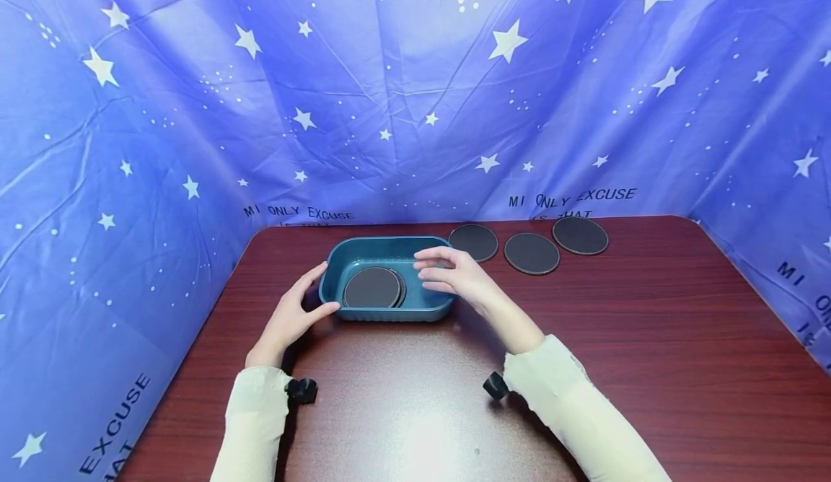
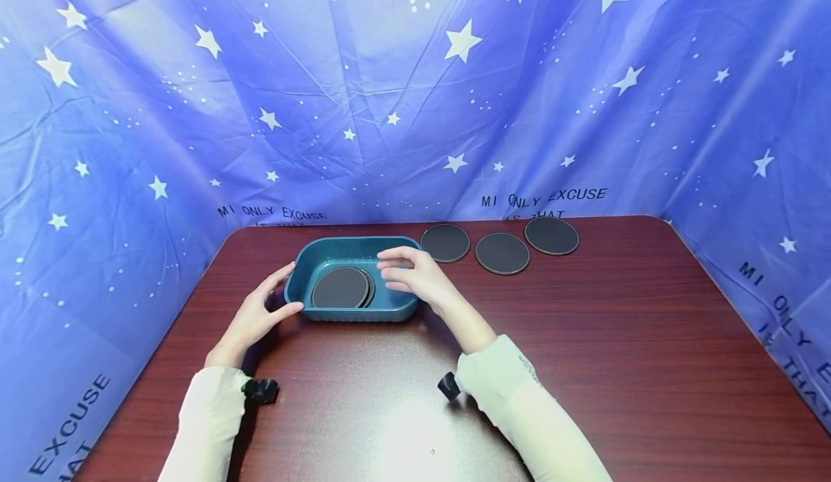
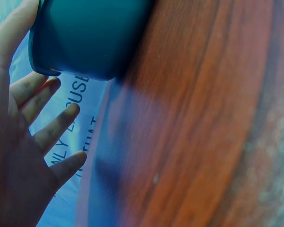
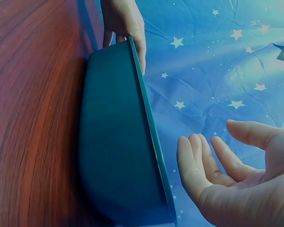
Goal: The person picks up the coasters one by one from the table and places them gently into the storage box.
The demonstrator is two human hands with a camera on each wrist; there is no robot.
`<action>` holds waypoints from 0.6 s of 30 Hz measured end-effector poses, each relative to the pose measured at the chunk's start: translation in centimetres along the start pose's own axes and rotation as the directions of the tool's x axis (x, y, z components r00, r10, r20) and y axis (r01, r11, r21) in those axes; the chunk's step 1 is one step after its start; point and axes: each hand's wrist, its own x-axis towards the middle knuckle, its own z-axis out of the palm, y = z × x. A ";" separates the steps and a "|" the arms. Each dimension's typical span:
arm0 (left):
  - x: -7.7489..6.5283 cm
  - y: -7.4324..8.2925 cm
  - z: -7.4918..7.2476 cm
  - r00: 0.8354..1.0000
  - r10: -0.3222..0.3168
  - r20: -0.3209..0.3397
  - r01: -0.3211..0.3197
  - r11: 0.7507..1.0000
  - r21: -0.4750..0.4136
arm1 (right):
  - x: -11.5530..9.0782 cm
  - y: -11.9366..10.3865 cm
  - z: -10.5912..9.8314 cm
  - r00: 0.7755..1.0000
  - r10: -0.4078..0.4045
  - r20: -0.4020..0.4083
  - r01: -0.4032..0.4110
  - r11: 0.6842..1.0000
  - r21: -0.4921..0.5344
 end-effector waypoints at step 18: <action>0.1 -0.1 0.1 1.000 0.002 -0.002 -0.002 1.000 0.019 | -2.7 1.4 -6.0 0.998 0.005 -0.067 -0.004 1.000 0.025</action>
